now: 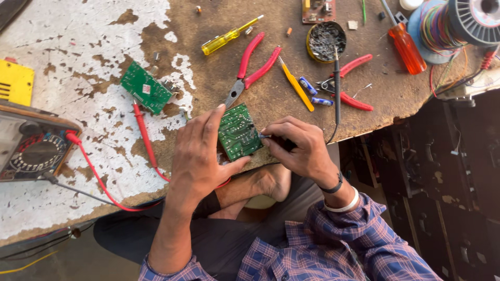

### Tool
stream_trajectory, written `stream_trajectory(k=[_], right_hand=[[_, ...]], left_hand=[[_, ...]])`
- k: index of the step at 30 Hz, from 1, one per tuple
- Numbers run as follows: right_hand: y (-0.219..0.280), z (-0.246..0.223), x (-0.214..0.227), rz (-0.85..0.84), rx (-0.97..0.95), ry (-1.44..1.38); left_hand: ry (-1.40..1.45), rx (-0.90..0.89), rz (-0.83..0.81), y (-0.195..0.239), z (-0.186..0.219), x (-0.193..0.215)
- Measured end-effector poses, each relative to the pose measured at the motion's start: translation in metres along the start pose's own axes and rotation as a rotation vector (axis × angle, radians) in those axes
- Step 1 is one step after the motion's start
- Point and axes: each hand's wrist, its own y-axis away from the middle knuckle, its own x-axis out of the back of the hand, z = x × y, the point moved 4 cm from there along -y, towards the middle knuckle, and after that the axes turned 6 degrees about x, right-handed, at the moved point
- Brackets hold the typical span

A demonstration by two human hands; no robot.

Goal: The person uses a multimeter to test points on a green circuit board, then uses a screwdriver to remove a small component. They place the component on the table and continue testing the board with the multimeter.

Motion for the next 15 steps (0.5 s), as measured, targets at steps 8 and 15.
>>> stream_trajectory(k=[8, 15], right_hand=[[0.0005, 0.0010, 0.0010, -0.004, 0.007, -0.017], [0.0011, -0.0033, -0.0009, 0.005, -0.027, 0.022]], left_hand=[[0.010, -0.006, 0.009, -0.0006, 0.0017, 0.0003], [0.012, -0.003, 0.014, 0.0025, 0.0003, 0.0034]])
